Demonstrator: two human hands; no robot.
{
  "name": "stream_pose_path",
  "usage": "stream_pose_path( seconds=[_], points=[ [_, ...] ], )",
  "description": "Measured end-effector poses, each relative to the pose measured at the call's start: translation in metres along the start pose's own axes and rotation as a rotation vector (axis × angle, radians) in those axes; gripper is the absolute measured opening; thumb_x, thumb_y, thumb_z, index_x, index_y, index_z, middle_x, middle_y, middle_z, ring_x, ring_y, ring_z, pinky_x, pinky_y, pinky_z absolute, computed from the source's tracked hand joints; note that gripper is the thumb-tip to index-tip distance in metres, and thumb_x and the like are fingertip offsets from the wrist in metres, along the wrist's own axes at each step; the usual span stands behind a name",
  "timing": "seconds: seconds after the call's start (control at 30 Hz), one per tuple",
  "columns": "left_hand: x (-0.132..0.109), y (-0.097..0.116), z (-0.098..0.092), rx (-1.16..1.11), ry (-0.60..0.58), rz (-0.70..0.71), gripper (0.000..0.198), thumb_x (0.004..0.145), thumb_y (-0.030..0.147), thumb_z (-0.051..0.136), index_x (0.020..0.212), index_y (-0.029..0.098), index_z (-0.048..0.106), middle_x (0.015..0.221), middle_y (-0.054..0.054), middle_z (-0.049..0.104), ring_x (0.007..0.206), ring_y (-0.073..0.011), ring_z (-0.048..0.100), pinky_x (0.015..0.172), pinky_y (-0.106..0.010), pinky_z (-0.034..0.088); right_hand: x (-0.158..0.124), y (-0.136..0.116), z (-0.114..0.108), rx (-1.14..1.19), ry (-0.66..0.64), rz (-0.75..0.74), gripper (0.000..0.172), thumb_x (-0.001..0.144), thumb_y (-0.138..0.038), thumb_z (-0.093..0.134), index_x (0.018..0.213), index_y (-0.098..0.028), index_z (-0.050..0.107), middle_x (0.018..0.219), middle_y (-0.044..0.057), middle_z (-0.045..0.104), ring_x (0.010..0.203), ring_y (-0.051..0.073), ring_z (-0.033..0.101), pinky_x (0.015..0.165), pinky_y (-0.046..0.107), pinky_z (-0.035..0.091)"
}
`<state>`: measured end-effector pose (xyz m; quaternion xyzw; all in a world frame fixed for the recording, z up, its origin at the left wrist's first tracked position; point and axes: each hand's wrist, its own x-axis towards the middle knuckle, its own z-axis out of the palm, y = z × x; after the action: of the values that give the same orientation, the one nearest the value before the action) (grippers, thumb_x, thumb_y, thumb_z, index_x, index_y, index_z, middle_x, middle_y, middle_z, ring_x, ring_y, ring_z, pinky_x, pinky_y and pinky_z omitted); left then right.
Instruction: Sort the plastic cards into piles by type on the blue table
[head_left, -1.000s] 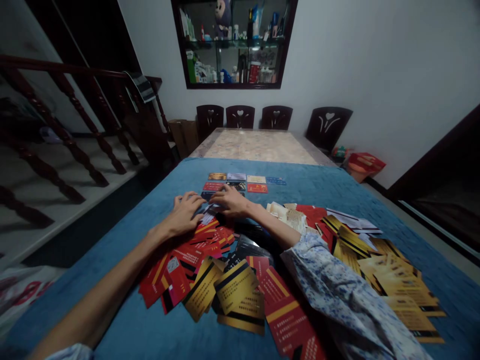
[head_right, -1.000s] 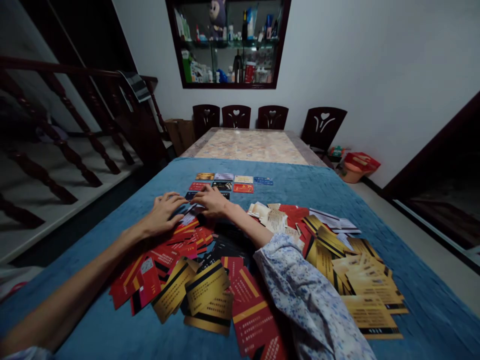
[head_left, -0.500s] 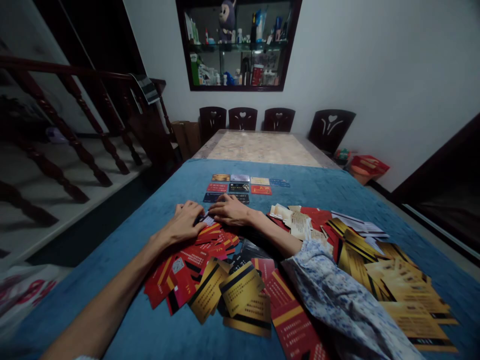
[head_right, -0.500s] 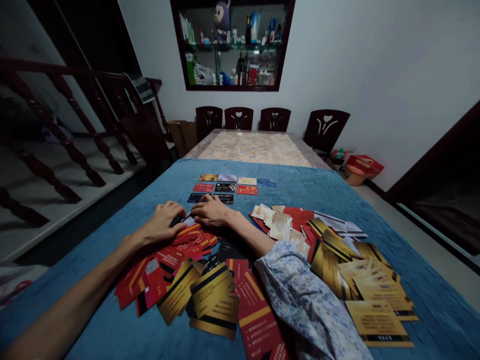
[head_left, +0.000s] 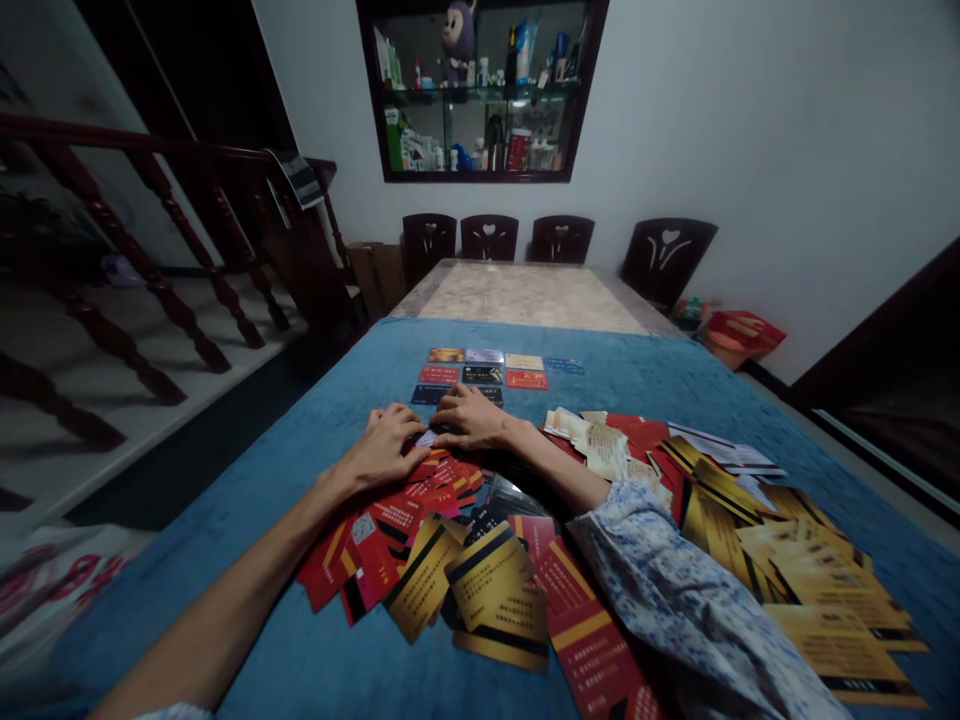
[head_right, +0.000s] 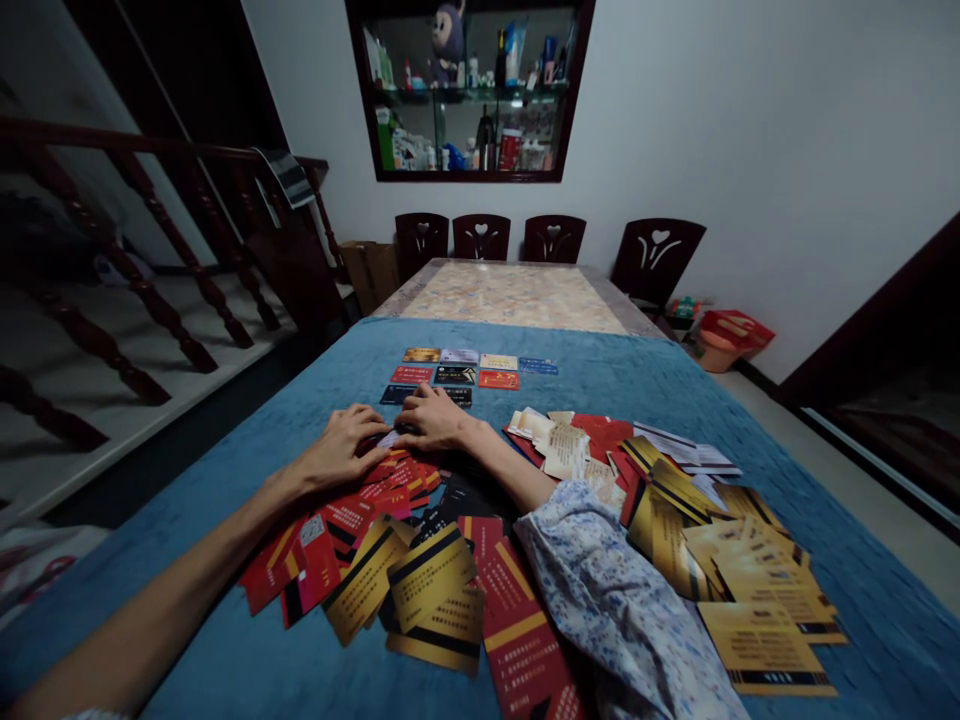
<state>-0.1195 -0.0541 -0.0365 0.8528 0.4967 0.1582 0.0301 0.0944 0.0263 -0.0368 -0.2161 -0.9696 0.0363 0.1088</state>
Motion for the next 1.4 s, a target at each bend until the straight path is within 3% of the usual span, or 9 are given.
stream_pose_path(
  seconds=[0.23,0.53,0.73,0.97,1.4],
  points=[
    [0.001,-0.002,0.0,-0.034,-0.037,-0.073,0.03,0.09,0.039,0.056,0.106,0.02,0.073,0.11,-0.01,0.069,0.11,-0.0287,0.054,0.097,-0.051,0.04,-0.005,0.008,-0.01,0.102,-0.045,0.019,0.048,0.089,-0.057,0.066,0.12,-0.021,0.075,0.116,0.014,0.068,0.111,0.03,0.045,0.089,0.043,0.039],
    [0.001,0.001,-0.011,-0.042,-0.032,0.009,0.027,0.092,0.036,0.053,0.095,0.021,0.075,0.1,-0.008,0.069,0.105,-0.0266,0.056,0.094,-0.045,0.042,-0.005,0.012,-0.021,0.156,-0.085,0.018,0.033,0.083,-0.035,0.072,0.112,-0.021,0.079,0.107,0.01,0.074,0.109,0.028,0.054,0.096,0.039,0.04],
    [0.0,-0.007,-0.013,-0.119,0.028,0.031,0.025,0.089,0.029,0.053,0.092,0.02,0.077,0.097,-0.007,0.074,0.102,-0.0245,0.059,0.094,-0.041,0.046,-0.006,0.013,-0.024,0.194,-0.043,-0.021,0.023,0.087,-0.03,0.068,0.104,-0.02,0.08,0.101,0.007,0.078,0.099,0.023,0.061,0.095,0.037,0.042],
    [0.003,-0.015,-0.01,-0.165,0.162,0.002,0.029,0.093,0.028,0.049,0.091,0.019,0.076,0.095,-0.009,0.075,0.095,-0.0235,0.064,0.09,-0.04,0.051,-0.004,0.01,-0.021,0.17,0.046,0.029,0.025,0.097,-0.026,0.056,0.101,-0.017,0.079,0.096,0.009,0.077,0.094,0.021,0.063,0.084,0.032,0.044],
    [0.008,-0.025,0.003,-0.198,0.234,-0.071,0.026,0.09,0.026,0.051,0.092,0.018,0.075,0.095,-0.009,0.075,0.09,-0.0221,0.066,0.088,-0.037,0.054,-0.003,0.013,-0.004,0.06,0.054,0.218,0.024,0.089,-0.017,0.057,0.106,-0.015,0.074,0.099,0.011,0.072,0.093,0.023,0.063,0.072,0.027,0.041]
  ],
)
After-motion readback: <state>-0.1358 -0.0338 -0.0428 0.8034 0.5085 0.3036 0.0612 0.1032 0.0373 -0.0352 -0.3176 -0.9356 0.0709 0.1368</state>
